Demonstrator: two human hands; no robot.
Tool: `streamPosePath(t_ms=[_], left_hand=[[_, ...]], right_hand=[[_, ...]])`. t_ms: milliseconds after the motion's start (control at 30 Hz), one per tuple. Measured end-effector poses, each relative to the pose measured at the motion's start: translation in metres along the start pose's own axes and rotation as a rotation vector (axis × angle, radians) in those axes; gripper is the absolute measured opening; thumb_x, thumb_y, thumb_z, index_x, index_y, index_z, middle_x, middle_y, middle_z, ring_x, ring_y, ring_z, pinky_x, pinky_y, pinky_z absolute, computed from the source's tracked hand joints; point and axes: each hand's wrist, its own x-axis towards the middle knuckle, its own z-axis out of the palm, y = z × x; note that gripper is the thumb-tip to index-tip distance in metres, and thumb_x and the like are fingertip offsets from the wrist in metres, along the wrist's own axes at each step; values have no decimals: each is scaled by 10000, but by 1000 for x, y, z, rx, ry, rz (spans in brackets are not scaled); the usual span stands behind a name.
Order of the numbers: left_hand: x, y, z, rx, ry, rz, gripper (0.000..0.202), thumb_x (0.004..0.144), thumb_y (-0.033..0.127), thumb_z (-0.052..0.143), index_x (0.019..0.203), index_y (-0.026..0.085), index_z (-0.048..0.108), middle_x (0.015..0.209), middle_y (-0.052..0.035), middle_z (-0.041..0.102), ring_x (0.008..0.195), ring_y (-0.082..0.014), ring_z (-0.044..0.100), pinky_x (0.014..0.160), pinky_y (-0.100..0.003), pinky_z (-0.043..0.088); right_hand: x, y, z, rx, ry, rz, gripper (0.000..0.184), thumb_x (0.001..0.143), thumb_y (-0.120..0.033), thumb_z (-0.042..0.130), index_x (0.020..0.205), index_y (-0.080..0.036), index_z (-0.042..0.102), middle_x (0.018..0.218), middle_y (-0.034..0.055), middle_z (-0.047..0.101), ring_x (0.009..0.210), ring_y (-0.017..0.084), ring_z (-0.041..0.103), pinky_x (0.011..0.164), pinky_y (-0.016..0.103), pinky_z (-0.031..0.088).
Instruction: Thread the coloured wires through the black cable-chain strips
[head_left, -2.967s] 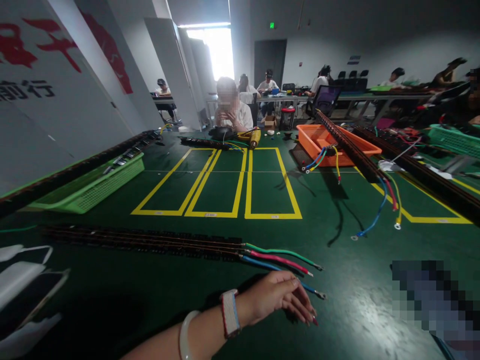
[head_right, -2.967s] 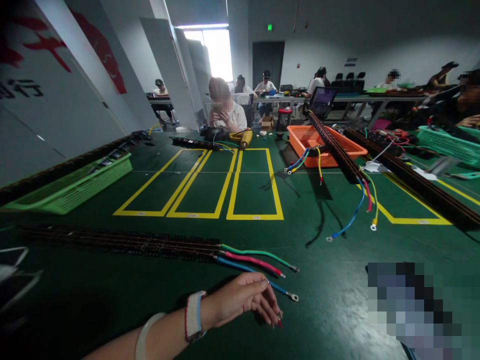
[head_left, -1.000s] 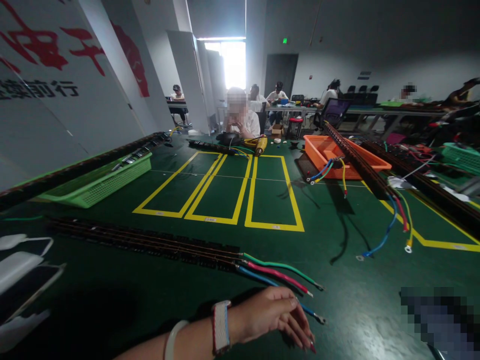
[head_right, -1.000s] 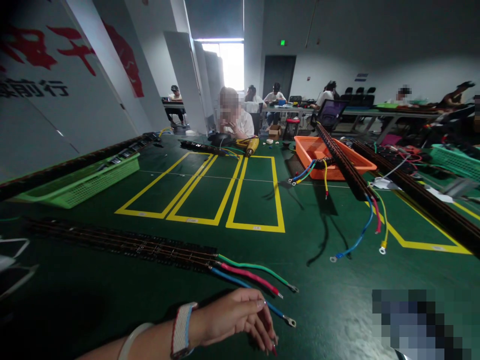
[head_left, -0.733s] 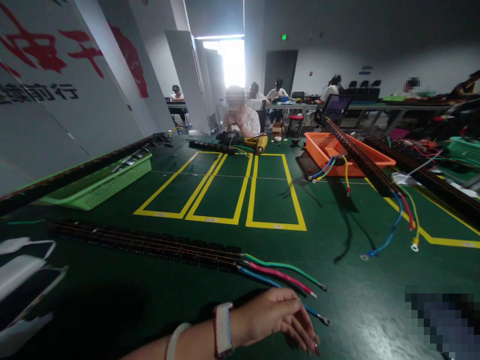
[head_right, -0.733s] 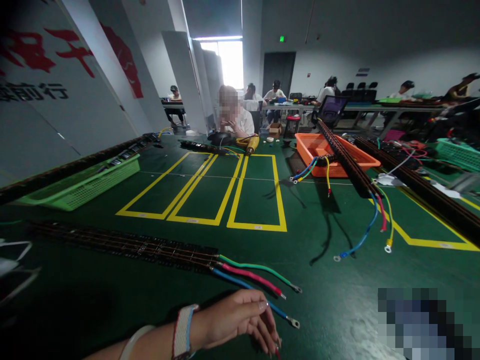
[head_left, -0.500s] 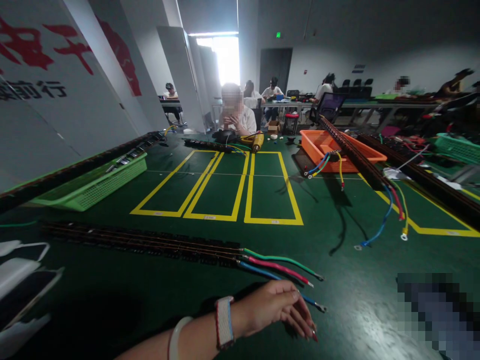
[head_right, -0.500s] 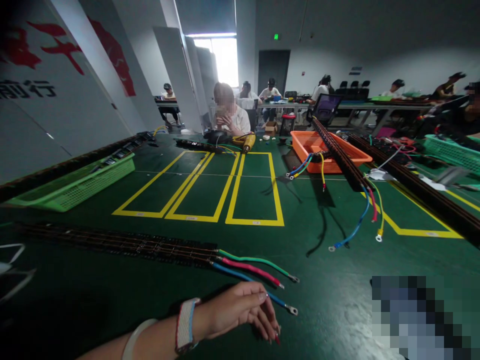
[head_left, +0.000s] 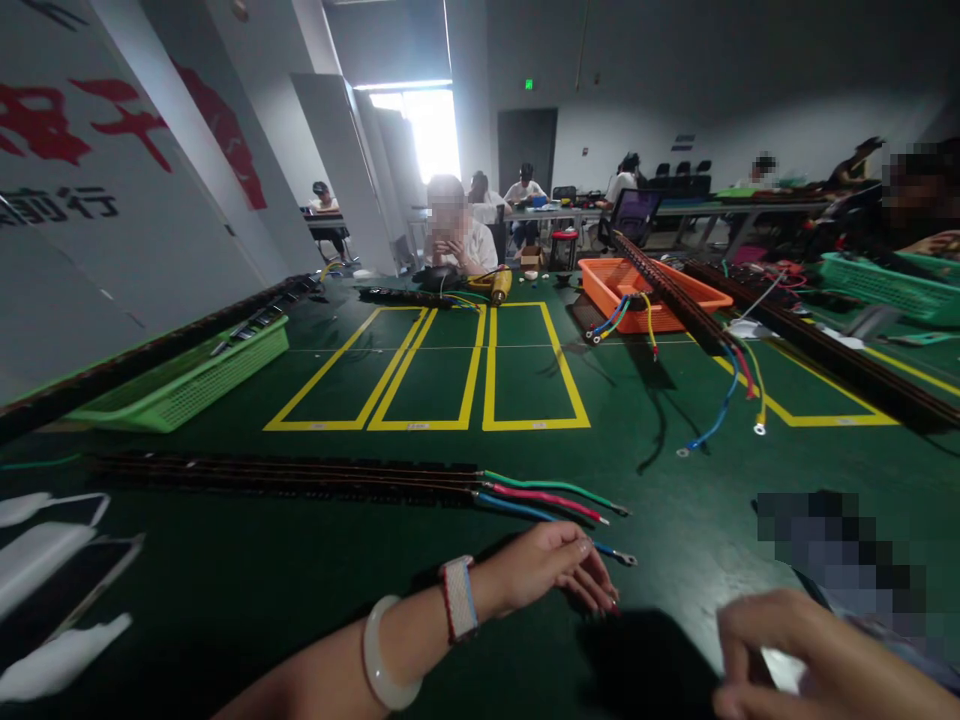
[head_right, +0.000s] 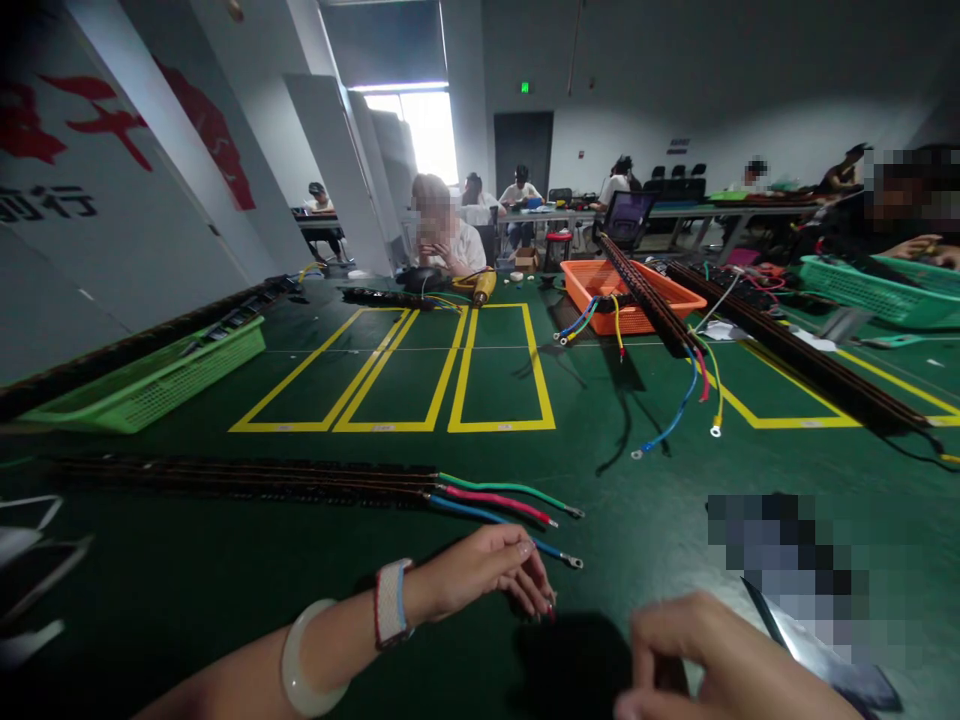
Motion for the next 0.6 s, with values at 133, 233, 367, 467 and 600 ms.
streamPosePath(t_ms=[133, 233, 367, 467, 600], left_hand=[[0, -1, 1, 14, 17, 0, 324, 816, 422, 538, 897, 108, 525, 819, -100, 640, 754, -176, 637, 766, -350, 454], [1, -1, 2, 10, 3, 4, 326, 824, 421, 528, 872, 99, 523, 792, -110, 638, 732, -178, 638, 732, -336, 458], [-2, 2, 3, 47, 0, 4, 319, 839, 413, 507, 818, 95, 520, 788, -119, 635, 744, -177, 643, 727, -315, 462], [-4, 4, 5, 61, -2, 2, 318, 837, 412, 508, 817, 95, 520, 789, -121, 636, 747, -178, 644, 724, -310, 465], [-4, 4, 6, 94, 10, 7, 344, 834, 430, 510, 824, 87, 527, 819, -137, 640, 756, -183, 643, 738, -326, 466]], right_hand=[[54, -23, -34, 43, 240, -105, 333, 852, -502, 495, 755, -217, 635, 739, 36, 621, 713, 179, 568, 658, 286, 437], [98, -29, -43, 11, 354, -223, 354, 851, -502, 490, 818, -187, 648, 842, 60, 633, 803, 193, 570, 742, 309, 449], [147, -24, -39, -58, 271, -292, 375, 840, -474, 526, 1010, -162, 645, 966, 86, 629, 886, 205, 567, 811, 338, 449], [168, -20, -32, -28, 152, -324, 444, 833, -489, 538, 1089, -137, 625, 996, 97, 626, 887, 202, 570, 801, 325, 452], [180, -15, -23, 117, -15, -282, 537, 780, -553, 576, 1076, -108, 627, 881, 73, 645, 743, 172, 568, 635, 258, 448]])
